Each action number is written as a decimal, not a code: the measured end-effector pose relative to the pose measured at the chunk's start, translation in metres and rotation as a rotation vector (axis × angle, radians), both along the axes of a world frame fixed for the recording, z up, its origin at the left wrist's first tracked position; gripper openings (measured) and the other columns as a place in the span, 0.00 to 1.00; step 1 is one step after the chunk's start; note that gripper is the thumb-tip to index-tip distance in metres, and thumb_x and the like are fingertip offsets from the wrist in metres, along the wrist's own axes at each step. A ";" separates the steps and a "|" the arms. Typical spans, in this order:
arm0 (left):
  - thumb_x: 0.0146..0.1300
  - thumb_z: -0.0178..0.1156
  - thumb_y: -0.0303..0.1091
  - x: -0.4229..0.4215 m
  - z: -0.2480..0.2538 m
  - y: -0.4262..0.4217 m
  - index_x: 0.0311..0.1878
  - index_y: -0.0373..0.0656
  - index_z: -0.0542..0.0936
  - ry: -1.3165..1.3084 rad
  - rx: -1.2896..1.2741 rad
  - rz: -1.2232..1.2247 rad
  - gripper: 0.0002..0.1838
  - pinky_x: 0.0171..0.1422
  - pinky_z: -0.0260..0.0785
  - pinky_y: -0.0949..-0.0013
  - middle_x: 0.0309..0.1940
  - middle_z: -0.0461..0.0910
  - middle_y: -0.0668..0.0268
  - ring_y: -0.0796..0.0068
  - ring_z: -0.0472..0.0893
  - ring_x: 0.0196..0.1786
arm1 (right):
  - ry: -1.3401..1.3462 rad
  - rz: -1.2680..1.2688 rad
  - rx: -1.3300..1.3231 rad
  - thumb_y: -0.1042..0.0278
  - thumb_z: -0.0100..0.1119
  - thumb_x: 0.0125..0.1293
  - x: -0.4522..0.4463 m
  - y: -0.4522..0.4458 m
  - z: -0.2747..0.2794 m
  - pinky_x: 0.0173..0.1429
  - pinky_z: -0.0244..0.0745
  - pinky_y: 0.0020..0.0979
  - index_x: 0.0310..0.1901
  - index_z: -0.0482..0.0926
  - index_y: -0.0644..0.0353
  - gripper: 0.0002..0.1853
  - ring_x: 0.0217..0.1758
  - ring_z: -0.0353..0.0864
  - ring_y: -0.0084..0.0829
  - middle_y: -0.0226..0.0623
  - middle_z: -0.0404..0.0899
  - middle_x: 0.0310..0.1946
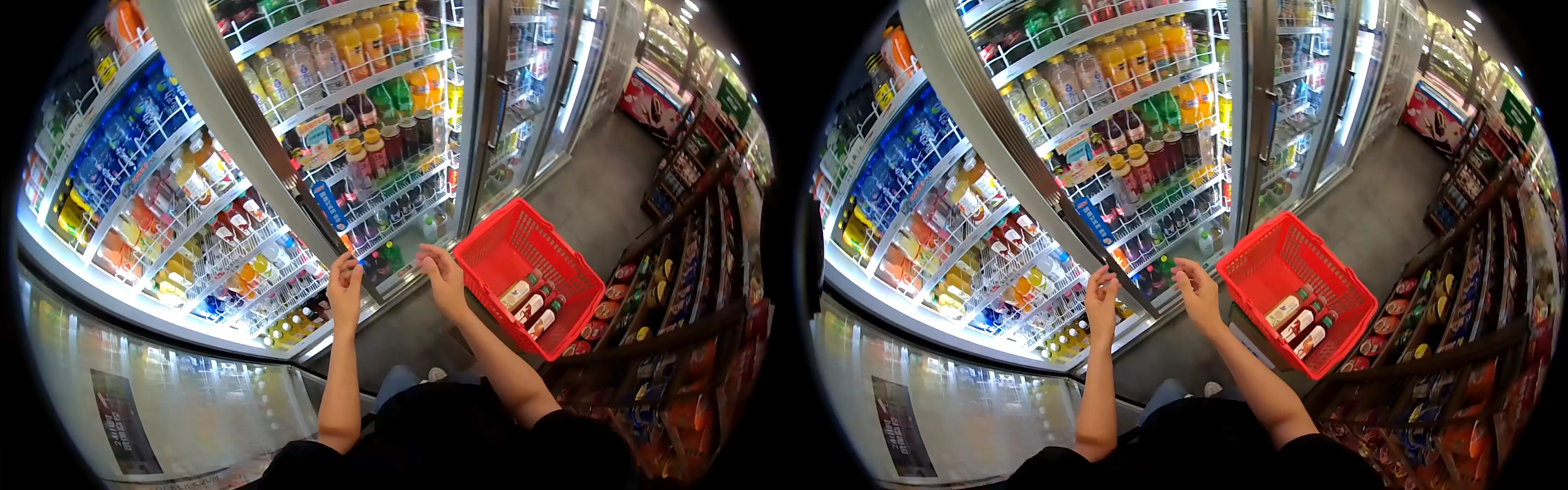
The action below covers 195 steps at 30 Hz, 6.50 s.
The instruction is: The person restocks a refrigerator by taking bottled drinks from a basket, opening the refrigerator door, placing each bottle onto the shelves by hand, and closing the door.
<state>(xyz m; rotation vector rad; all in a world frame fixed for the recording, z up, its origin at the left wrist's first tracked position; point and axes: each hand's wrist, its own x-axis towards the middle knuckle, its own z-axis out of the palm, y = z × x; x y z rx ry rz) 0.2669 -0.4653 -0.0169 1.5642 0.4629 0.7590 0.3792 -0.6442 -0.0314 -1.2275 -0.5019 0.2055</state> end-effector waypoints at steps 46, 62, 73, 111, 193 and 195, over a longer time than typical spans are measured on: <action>0.75 0.53 0.32 0.111 -0.028 -0.286 0.59 0.39 0.77 0.079 -0.236 -0.638 0.14 0.53 0.71 0.74 0.44 0.82 0.65 0.80 0.79 0.44 | 0.495 -0.531 0.272 0.54 0.46 0.77 0.031 -0.305 -0.028 0.64 0.75 0.39 0.65 0.69 0.66 0.25 0.57 0.80 0.33 0.47 0.77 0.57; 0.73 0.56 0.35 0.202 -0.086 -0.291 0.62 0.42 0.75 0.393 -0.201 -0.743 0.17 0.50 0.72 0.75 0.46 0.82 0.66 0.80 0.80 0.43 | 0.785 -0.473 0.209 0.50 0.44 0.76 0.100 -0.314 -0.081 0.62 0.76 0.37 0.70 0.62 0.68 0.32 0.60 0.77 0.37 0.51 0.72 0.63; 0.55 0.72 0.42 0.298 -0.178 -0.312 0.68 0.31 0.68 0.754 0.374 -1.043 0.41 0.58 0.74 0.64 0.51 0.81 0.50 0.60 0.82 0.55 | 0.826 -0.711 0.191 0.52 0.42 0.77 0.133 -0.297 -0.126 0.55 0.80 0.34 0.66 0.68 0.65 0.27 0.58 0.80 0.35 0.47 0.76 0.60; 0.53 0.71 0.40 0.249 -0.105 -0.306 0.65 0.31 0.67 0.679 -0.007 -1.056 0.39 0.54 0.77 0.64 0.54 0.79 0.52 0.67 0.81 0.54 | 0.672 -0.412 -0.183 0.47 0.62 0.68 0.117 -0.277 -0.118 0.51 0.79 0.37 0.66 0.66 0.60 0.33 0.56 0.78 0.30 0.39 0.76 0.56; 0.77 0.42 0.52 0.047 0.039 0.143 0.21 0.51 0.60 -0.123 -0.308 0.272 0.26 0.30 0.49 0.70 0.17 0.54 0.76 0.80 0.55 0.21 | 0.210 0.519 0.078 0.78 0.62 0.65 -0.011 0.125 0.086 0.63 0.73 0.30 0.68 0.66 0.66 0.30 0.58 0.79 0.27 0.37 0.79 0.57; 0.77 0.42 0.52 0.026 0.037 0.119 0.19 0.51 0.62 -0.141 -0.325 0.246 0.27 0.29 0.48 0.70 0.16 0.56 0.76 0.81 0.56 0.21 | 0.216 0.534 0.073 0.78 0.62 0.65 -0.015 0.117 0.089 0.63 0.73 0.30 0.67 0.66 0.67 0.29 0.58 0.79 0.27 0.37 0.79 0.57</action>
